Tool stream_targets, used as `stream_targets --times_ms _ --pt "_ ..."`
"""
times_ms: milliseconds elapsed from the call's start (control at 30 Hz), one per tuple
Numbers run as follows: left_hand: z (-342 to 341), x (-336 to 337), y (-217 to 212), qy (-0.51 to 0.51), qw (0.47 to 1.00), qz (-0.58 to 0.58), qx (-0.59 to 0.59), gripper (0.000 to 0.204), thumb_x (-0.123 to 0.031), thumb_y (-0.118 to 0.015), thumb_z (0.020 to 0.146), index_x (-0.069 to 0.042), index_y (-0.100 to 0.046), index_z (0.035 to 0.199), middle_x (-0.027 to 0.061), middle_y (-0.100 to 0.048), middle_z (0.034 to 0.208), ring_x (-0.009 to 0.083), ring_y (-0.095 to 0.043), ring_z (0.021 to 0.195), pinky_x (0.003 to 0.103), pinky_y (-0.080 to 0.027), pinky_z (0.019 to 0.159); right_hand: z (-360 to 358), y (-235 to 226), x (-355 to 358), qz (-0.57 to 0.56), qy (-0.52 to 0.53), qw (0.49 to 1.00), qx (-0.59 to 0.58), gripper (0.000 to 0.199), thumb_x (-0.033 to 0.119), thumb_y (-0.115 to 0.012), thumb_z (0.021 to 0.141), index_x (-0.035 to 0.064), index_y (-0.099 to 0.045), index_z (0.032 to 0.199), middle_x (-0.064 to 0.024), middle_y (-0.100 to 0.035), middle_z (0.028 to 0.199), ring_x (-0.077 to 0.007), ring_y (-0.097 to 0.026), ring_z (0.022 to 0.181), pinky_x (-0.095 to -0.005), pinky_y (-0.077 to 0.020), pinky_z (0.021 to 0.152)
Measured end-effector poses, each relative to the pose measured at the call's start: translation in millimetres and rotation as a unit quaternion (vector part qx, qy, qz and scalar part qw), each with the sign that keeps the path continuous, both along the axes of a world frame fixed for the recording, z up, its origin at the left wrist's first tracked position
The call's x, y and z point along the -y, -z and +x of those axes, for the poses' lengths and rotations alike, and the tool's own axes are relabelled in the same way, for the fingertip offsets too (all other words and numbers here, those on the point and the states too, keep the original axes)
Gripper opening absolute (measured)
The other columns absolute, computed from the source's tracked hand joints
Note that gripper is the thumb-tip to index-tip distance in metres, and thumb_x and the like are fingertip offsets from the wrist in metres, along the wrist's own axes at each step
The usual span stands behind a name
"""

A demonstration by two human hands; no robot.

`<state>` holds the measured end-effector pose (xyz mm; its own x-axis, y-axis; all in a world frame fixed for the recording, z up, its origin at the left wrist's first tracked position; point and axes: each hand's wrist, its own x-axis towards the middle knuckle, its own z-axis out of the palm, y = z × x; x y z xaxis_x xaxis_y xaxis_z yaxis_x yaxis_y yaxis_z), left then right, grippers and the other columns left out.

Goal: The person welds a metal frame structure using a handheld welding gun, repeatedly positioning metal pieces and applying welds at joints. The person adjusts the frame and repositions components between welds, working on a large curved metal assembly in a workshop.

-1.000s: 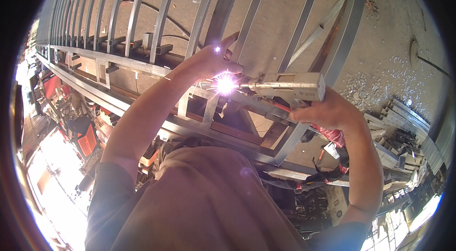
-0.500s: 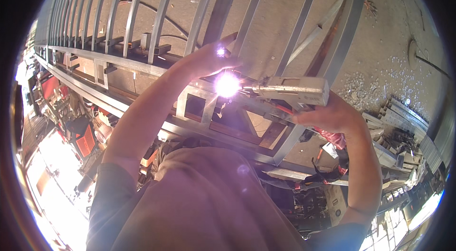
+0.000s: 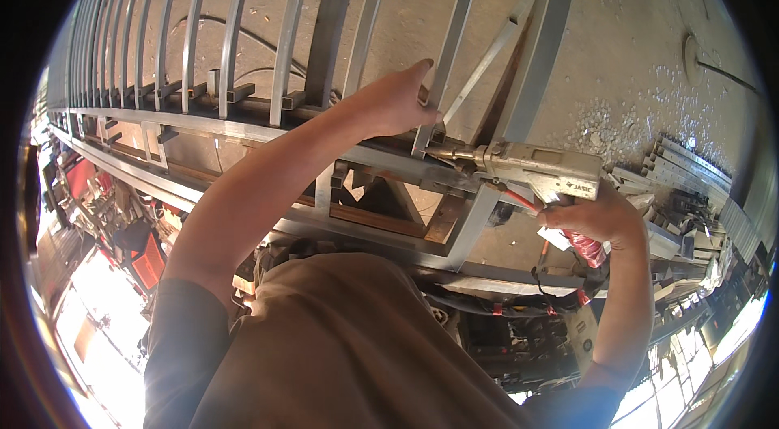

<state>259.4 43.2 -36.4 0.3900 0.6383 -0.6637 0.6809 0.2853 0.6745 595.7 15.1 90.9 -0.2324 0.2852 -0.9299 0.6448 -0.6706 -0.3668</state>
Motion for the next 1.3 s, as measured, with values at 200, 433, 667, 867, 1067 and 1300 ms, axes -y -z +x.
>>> stream_targets --times_ms 200,433,667,867,1067,1300 --pt "3.8 12.3 10.4 -0.041 0.995 -0.037 0.078 0.102 -0.023 -0.086 0.08 0.001 -0.026 0.16 0.0281 -0.071 0.116 0.0395 -0.071 0.109 0.045 -0.055 0.095 8.0 17.6 2.5 -0.001 -0.053 0.999 -0.013 0.058 0.017 -0.091 0.075 0.0039 -0.07 0.128 -0.0109 -0.077 0.112 -0.0209 -0.07 0.105 -0.0359 -0.0533 0.096" --pt "4.9 3.6 -0.6 -0.007 0.995 -0.094 0.02 0.105 -0.017 -0.084 0.086 -0.005 -0.018 0.166 0.0183 -0.073 0.114 0.0286 -0.071 0.106 0.039 -0.054 0.094 5.2 28.1 -14.3 -0.024 -0.08 0.996 -0.001 0.061 0.022 -0.091 0.075 0.0056 -0.069 0.13 -0.0111 -0.075 0.114 -0.02 -0.069 0.102 -0.0351 -0.0544 0.094" --pt "3.3 4.1 2.5 0.003 0.996 -0.089 0.006 0.106 -0.022 -0.086 0.085 -0.005 -0.019 0.165 0.0209 -0.074 0.111 0.034 -0.072 0.105 0.042 -0.054 0.094 3.0 35.7 -15.0 -0.035 -0.095 0.995 -0.015 0.061 0.023 -0.092 0.074 0.0067 -0.071 0.129 -0.0091 -0.075 0.107 -0.0192 -0.067 0.095 -0.0341 -0.0545 0.089" --pt "2.0 5.2 5.4 -0.001 0.996 -0.088 0.024 0.107 -0.025 -0.086 0.084 -0.003 -0.019 0.165 0.0231 -0.074 0.11 0.0372 -0.072 0.107 0.044 -0.054 0.095 5.0 36.4 -14.7 -0.026 -0.143 0.989 0.018 0.06 0.026 -0.091 0.075 0.0079 -0.071 0.129 -0.0083 -0.075 0.106 -0.0204 -0.066 0.096 -0.0348 -0.0537 0.09" --pt "3.7 4.4 0.0 -0.005 0.997 -0.078 0.022 0.104 -0.022 -0.084 0.083 -0.003 -0.021 0.164 0.0203 -0.075 0.106 0.0332 -0.074 0.098 0.042 -0.057 0.089 4.2 34.6 -18.6 -0.013 -0.148 0.989 -0.007 0.063 0.03 -0.091 0.074 0.0092 -0.071 0.13 -0.0089 -0.074 0.107 -0.0213 -0.066 0.096 -0.0354 -0.0533 0.09" --pt "5.1 1.4 -11.3 -0.025 0.994 -0.105 0.009 0.103 -0.02 -0.083 0.081 -0.006 -0.024 0.164 0.0188 -0.076 0.105 0.0314 -0.074 0.098 0.042 -0.057 0.09 4.9 36.6 -17.2 -0.015 -0.149 0.989 -0.006 0.062 0.029 -0.089 0.076 0.009 -0.07 0.131 -0.0095 -0.074 0.108 -0.0219 -0.067 0.096 -0.0362 -0.0532 0.091"
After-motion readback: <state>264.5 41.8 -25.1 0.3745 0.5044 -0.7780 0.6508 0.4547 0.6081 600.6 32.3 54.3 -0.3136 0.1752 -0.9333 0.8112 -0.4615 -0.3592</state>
